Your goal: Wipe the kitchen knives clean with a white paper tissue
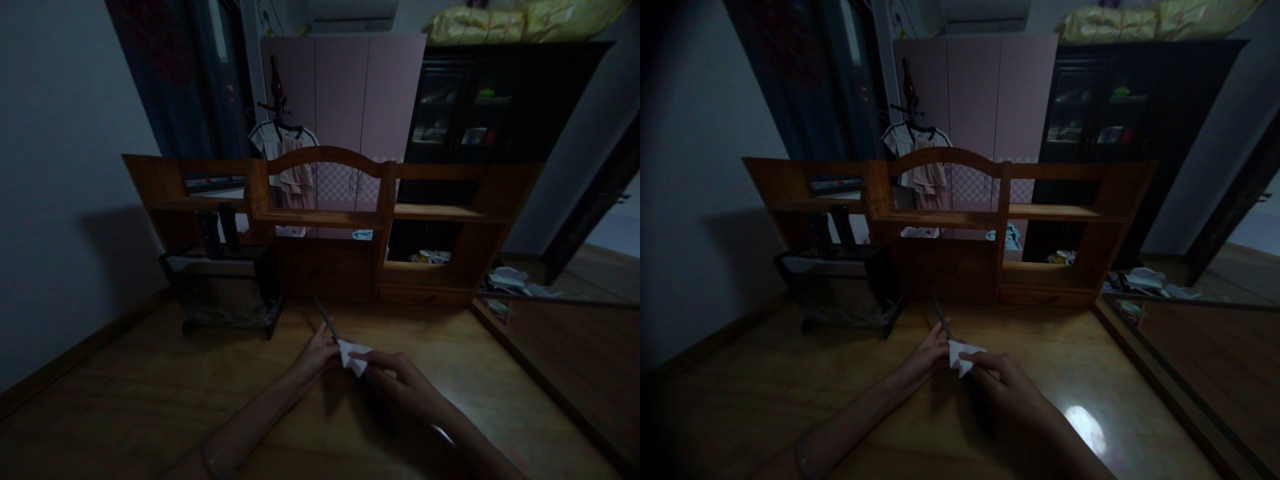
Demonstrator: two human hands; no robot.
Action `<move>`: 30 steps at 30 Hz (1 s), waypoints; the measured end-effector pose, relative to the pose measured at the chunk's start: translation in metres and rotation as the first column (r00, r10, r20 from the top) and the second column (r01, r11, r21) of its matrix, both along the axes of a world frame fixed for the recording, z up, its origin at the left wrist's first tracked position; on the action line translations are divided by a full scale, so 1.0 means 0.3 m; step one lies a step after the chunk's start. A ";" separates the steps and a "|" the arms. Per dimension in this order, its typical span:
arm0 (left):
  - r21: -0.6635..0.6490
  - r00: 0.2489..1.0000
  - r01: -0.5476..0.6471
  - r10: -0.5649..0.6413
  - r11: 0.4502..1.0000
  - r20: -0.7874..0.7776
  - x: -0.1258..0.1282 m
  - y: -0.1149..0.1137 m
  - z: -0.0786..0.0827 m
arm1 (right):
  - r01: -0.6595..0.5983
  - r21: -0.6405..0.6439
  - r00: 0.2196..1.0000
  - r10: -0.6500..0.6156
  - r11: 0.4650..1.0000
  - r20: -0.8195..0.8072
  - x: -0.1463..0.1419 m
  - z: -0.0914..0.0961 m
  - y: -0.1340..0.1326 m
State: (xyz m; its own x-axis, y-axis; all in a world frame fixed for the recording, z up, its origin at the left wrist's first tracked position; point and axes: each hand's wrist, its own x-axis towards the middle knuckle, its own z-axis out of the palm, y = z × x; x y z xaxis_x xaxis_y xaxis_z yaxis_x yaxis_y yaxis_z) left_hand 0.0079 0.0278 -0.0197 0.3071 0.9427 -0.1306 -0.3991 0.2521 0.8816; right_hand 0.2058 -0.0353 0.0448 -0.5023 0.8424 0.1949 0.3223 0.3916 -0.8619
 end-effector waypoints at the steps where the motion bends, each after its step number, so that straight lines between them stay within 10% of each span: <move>1: 0.001 1.000 0.006 -0.006 1.000 -0.004 -0.001 0.001 0.000 | -0.014 -0.013 1.000 0.014 1.000 0.023 -0.004 0.000 -0.003; 14: -0.035 0.999 0.033 -0.032 0.999 0.017 -0.002 -0.002 0.015 | 0.001 -0.054 0.987 0.008 0.999 0.161 0.055 -0.011 0.015; 21: -0.017 1.000 0.024 -0.024 1.000 0.016 -0.005 -0.001 0.023 | 0.176 0.092 0.984 -0.171 0.980 -0.054 0.052 0.003 0.025; 30: 0.030 0.999 0.040 -0.041 0.999 0.035 -0.012 -0.005 0.019 | 0.005 -0.052 1.000 -0.003 0.999 0.029 -0.014 0.002 -0.029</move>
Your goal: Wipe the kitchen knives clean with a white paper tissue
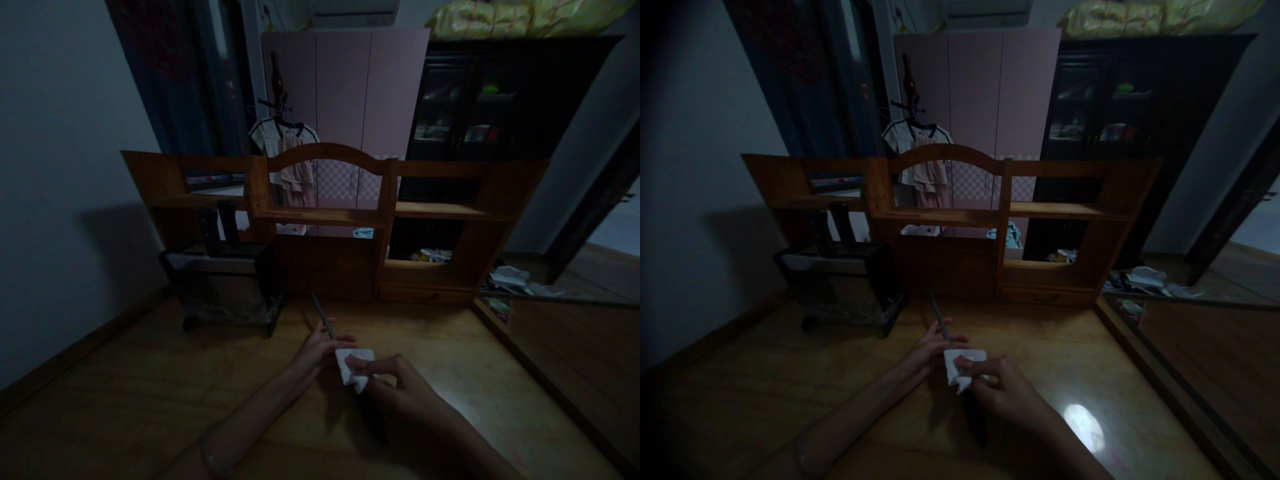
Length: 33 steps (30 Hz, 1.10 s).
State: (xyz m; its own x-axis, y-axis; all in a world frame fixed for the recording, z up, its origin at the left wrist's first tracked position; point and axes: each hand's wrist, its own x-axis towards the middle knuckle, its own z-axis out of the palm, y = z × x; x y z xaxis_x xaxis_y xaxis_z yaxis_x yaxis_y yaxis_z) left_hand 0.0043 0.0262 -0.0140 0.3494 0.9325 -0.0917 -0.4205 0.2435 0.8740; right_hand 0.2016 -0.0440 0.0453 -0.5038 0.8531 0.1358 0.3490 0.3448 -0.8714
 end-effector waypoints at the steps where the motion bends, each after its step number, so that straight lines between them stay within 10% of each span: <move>1: -0.003 1.000 0.005 -0.005 1.000 0.007 -0.001 -0.004 0.004 | -0.016 -0.003 1.000 0.016 1.000 0.009 0.000 0.003 0.001; 14: -0.050 0.995 0.014 -0.009 0.999 0.095 -0.007 -0.009 0.031 | -0.057 -0.071 0.996 0.061 0.996 0.058 0.048 0.030 0.007; 20: -0.039 0.991 0.062 -0.066 0.997 -0.113 -0.018 -0.005 0.039 | -0.077 -0.120 0.996 0.072 0.990 -0.046 0.076 0.007 0.034; 27: -0.049 0.991 0.031 -0.037 0.998 -0.127 -0.018 0.005 0.014 | 0.198 0.040 0.965 -0.187 0.979 -0.184 0.072 0.004 0.063; 33: -0.016 0.997 -0.058 0.057 0.998 -0.049 -0.009 0.011 -0.002 | -0.100 -0.019 0.990 0.098 0.995 -0.106 0.009 -0.007 0.022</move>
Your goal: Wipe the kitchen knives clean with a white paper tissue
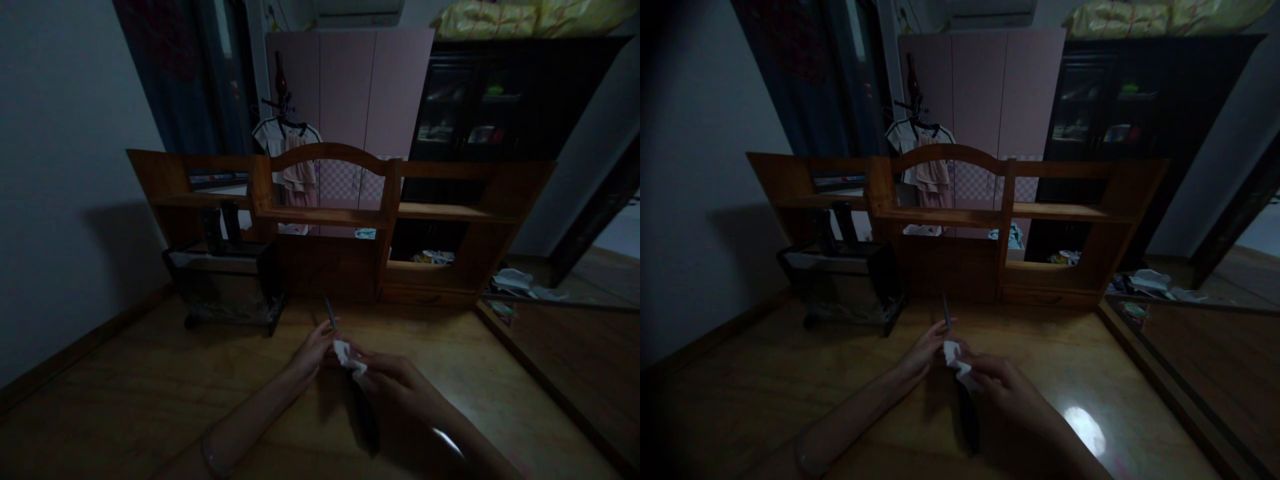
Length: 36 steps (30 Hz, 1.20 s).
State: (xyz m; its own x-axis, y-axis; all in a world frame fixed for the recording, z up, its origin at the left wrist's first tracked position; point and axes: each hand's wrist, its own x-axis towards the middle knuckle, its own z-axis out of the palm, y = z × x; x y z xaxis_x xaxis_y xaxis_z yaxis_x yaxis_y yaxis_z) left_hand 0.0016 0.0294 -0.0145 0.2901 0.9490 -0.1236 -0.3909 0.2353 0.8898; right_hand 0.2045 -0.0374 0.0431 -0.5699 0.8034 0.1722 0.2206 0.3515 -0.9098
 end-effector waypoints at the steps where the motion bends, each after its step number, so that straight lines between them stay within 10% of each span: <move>1: -0.001 1.000 -0.013 0.013 1.000 0.017 -0.001 0.004 -0.005 | -0.012 -0.001 1.000 0.012 1.000 0.013 -0.008 -0.010 -0.005; 26: -0.040 0.991 0.025 -0.020 0.999 0.134 -0.005 -0.002 0.002 | -0.158 -0.313 0.984 0.174 0.936 0.022 0.063 0.055 -0.004; 36: 0.025 0.996 0.083 -0.082 0.996 -0.039 -0.011 -0.004 0.015 | -0.162 -0.287 0.985 0.171 0.944 0.006 0.078 0.045 0.000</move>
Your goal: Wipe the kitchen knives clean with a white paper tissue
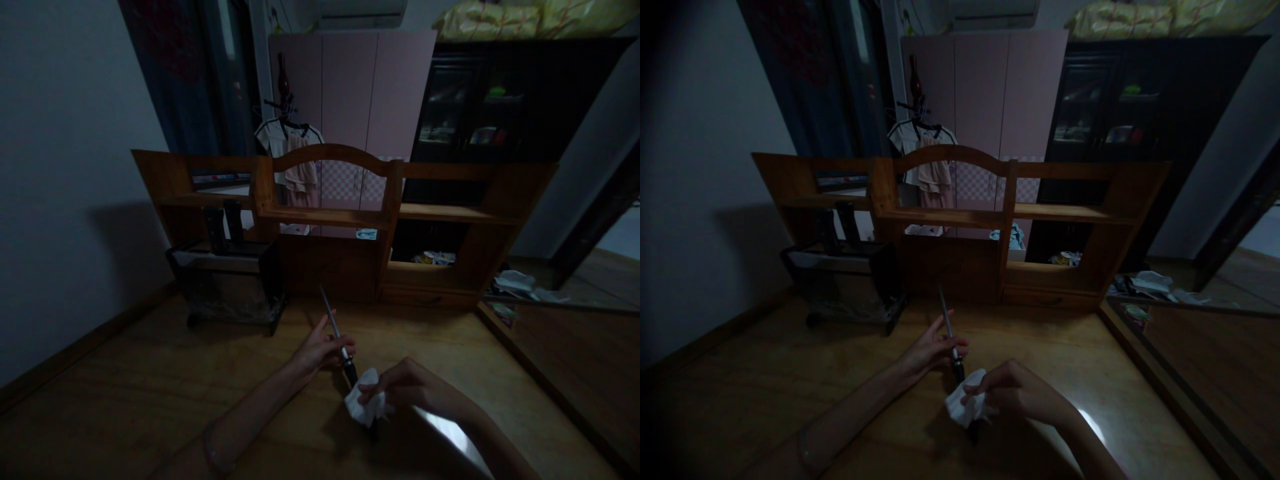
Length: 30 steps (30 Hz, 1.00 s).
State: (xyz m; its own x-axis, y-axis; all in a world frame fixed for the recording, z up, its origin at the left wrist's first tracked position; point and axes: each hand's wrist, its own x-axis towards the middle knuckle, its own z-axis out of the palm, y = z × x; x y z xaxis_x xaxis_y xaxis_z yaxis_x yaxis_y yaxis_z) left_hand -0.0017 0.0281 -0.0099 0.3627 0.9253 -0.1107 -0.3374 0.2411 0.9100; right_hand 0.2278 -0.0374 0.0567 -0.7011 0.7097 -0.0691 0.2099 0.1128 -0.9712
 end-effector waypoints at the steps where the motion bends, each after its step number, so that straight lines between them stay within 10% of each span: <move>1: 0.016 1.000 0.007 -0.006 1.000 -0.023 -0.002 -0.002 0.004 | 0.004 0.009 1.000 -0.004 1.000 0.004 0.001 -0.004 0.002; 7: 0.008 0.993 0.115 -0.115 0.993 -0.003 -0.016 -0.008 0.018 | 0.125 0.123 0.992 -0.127 0.985 0.015 0.014 -0.021 0.030; 13: 0.045 0.993 0.109 -0.107 0.993 -0.058 -0.006 -0.013 0.011 | 0.416 0.306 0.909 -0.388 0.856 -0.149 0.034 -0.034 0.053; 22: 0.035 0.999 0.010 -0.009 0.999 -0.038 0.008 0.000 -0.024 | 0.113 0.509 0.988 -0.150 0.853 0.032 -0.076 -0.026 -0.020; 30: 0.002 0.998 0.038 -0.038 0.999 -0.047 0.003 -0.004 -0.015 | 0.139 0.579 0.962 -0.248 0.803 0.112 -0.045 -0.023 -0.006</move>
State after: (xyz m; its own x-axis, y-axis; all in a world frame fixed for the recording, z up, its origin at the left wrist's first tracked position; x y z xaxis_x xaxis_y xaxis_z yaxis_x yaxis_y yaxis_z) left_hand -0.0008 0.0269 -0.0144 0.3922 0.9113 -0.1254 -0.2850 0.2499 0.9254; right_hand 0.2142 -0.0394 0.0498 -0.5598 0.7811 0.2765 0.4446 0.5648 -0.6952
